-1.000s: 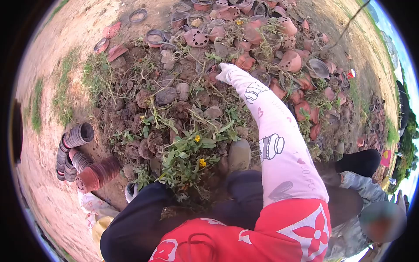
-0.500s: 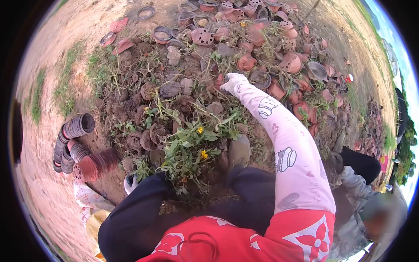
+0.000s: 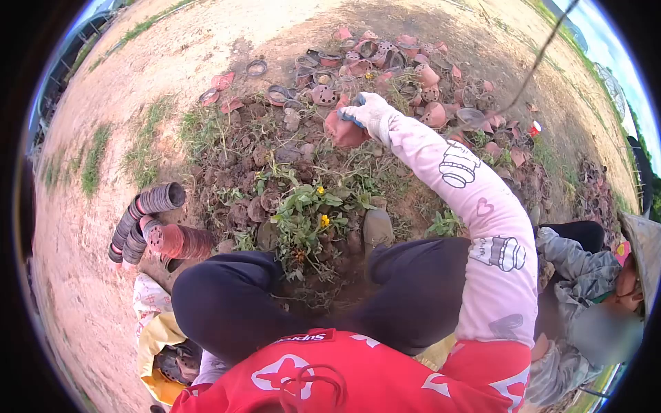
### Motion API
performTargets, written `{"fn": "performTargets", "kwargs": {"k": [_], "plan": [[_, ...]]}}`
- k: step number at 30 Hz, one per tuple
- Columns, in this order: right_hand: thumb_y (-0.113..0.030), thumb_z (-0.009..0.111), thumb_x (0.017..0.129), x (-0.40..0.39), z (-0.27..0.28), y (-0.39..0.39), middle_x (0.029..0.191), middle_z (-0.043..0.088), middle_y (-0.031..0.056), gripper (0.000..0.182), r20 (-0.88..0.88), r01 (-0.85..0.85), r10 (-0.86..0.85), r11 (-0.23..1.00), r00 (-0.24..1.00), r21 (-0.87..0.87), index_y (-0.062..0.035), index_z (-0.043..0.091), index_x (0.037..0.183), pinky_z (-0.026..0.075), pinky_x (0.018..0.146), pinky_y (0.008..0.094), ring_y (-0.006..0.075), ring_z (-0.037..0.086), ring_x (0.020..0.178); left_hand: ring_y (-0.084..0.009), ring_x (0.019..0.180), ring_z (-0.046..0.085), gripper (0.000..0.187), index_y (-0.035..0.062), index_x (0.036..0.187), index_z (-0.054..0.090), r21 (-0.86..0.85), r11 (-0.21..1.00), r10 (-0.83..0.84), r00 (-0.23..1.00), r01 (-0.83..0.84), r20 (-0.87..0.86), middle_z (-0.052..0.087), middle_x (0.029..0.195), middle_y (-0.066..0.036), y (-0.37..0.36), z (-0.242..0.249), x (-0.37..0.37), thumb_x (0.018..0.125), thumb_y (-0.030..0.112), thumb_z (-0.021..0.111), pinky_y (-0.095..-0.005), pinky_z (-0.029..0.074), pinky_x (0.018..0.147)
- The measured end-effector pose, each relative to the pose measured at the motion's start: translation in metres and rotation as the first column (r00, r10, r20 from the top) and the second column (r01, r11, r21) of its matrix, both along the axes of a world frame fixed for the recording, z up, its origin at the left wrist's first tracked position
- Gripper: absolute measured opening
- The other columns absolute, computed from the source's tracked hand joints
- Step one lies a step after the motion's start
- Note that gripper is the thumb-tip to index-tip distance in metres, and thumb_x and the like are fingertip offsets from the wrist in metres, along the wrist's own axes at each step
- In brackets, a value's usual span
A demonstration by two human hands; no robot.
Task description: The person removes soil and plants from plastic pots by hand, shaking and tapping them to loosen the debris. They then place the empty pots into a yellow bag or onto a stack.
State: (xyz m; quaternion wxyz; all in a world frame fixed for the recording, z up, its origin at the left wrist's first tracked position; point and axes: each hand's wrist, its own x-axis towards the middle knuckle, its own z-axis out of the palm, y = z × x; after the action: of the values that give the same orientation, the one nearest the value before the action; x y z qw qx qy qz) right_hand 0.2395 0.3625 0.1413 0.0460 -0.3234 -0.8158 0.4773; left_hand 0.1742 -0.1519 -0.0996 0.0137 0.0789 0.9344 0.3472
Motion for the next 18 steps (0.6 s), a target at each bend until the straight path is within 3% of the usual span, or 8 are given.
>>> {"fn": "performTargets", "kwargs": {"k": [5, 7, 9, 11, 12, 13, 17, 18], "plan": [[-0.029, 0.073, 0.076, -0.035, 0.014, -0.032, 0.076, 0.06, 0.0039, 0.03, -0.226, -0.116, 0.071, 0.975, 0.972, -0.191, -0.0025, 0.061, 0.087, 0.043, 0.053, 0.0274, 0.0123, 0.056, 0.064, -0.02, 0.096, 0.054, 0.039, 0.0034, 0.109, 0.057, 0.255, 0.964, -0.042, 0.993, 0.069, -0.111, 0.055, 0.099, -0.01, -0.012, 0.085, -0.013, 0.078, 0.022, 0.071, -0.0324, 0.044, 0.085], [-0.03, 0.074, 0.072, -0.073, -0.007, -0.036, 0.077, 0.063, 0.0104, 0.04, -0.332, -0.183, 0.111, 0.964, 0.937, -0.194, 0.0044, 0.063, 0.089, 0.045, 0.06, 0.0304, 0.0168, 0.056, 0.069, -0.0204, 0.097, 0.054, 0.041, 0.0008, 0.11, 0.056, 0.444, 0.892, -0.072, 0.996, 0.088, -0.054, 0.055, 0.108, -0.012, -0.018, 0.127, -0.034, 0.078, 0.022, 0.071, -0.0318, 0.043, 0.086], [-0.033, 0.075, 0.071, -0.085, 0.008, -0.061, 0.079, 0.064, 0.0105, 0.043, -0.36, -0.252, 0.176, 0.952, 0.916, -0.175, 0.0043, 0.063, 0.088, 0.046, 0.061, 0.0297, 0.0173, 0.057, 0.07, -0.0181, 0.097, 0.054, 0.037, -0.0025, 0.11, 0.055, 0.276, 0.941, -0.098, 0.939, 0.195, -0.331, 0.058, 0.104, -0.011, -0.011, 0.193, -0.037, 0.081, 0.017, 0.066, -0.0304, 0.043, 0.087], [-0.034, 0.076, 0.07, -0.082, 0.041, -0.094, 0.085, 0.065, 0.0117, 0.045, -0.334, -0.348, 0.268, 0.914, 0.904, -0.209, 0.0032, 0.063, 0.092, 0.047, 0.063, 0.0302, 0.0177, 0.059, 0.075, -0.0104, 0.093, 0.055, 0.039, -0.0032, 0.119, 0.048, 0.513, 0.808, -0.216, 0.956, 0.288, -0.196, 0.058, 0.103, -0.007, 0.013, 0.249, -0.035, 0.087, 0.014, 0.061, -0.0236, 0.046, 0.081], [-0.023, 0.065, 0.083, -0.1, 0.032, -0.102, 0.088, 0.066, 0.0109, 0.027, -0.392, -0.346, 0.25, 0.918, 0.885, -0.196, -0.001, 0.062, 0.098, 0.05, 0.064, 0.0283, 0.0182, 0.063, 0.078, -0.0155, 0.093, 0.058, 0.039, -0.0024, 0.12, 0.047, 0.655, 0.712, -0.244, 0.964, 0.252, -0.106, 0.058, 0.107, -0.009, 0.03, 0.271, -0.032, 0.087, 0.014, 0.06, -0.0285, 0.047, 0.084], [-0.023, 0.065, 0.083, -0.106, 0.033, -0.115, 0.088, 0.066, 0.0109, 0.027, -0.398, -0.357, 0.258, 0.913, 0.88, -0.198, -0.001, 0.062, 0.098, 0.05, 0.064, 0.0283, 0.0182, 0.063, 0.078, -0.0211, 0.1, 0.057, 0.048, 0.0021, 0.128, 0.039, 0.719, 0.679, -0.299, 0.951, 0.152, 0.082, 0.053, 0.116, -0.012, 0.049, 0.295, -0.023, 0.088, 0.022, 0.059, -0.0336, 0.049, 0.083], [-0.018, 0.062, 0.085, -0.101, 0.032, -0.159, 0.089, 0.066, 0.011, 0.023, -0.439, -0.504, 0.307, 0.735, 0.844, -0.454, -0.0005, 0.061, 0.1, 0.05, 0.066, 0.0285, 0.0183, 0.063, 0.078, -0.0411, 0.106, 0.051, 0.104, 0.0145, 0.145, 0.008, 0.685, 0.715, -0.432, 0.681, -0.14, 0.591, 0.02, 0.143, -0.025, 0.121, 0.306, -0.029, 0.072, 0.075, 0.051, -0.039, 0.054, 0.075], [-0.016, 0.061, 0.086, -0.095, 0.027, -0.169, 0.09, 0.066, 0.0108, 0.021, -0.467, -0.516, 0.282, 0.688, 0.838, -0.511, -0.0006, 0.061, 0.1, 0.05, 0.066, 0.0286, 0.0182, 0.063, 0.078, -0.0385, 0.103, 0.054, 0.096, 0.0132, 0.142, 0.016, 0.666, 0.706, -0.395, 0.647, -0.24, 0.653, 0.03, 0.138, -0.024, 0.133, 0.298, -0.039, 0.075, 0.073, 0.05, -0.0398, 0.055, 0.073]]}}
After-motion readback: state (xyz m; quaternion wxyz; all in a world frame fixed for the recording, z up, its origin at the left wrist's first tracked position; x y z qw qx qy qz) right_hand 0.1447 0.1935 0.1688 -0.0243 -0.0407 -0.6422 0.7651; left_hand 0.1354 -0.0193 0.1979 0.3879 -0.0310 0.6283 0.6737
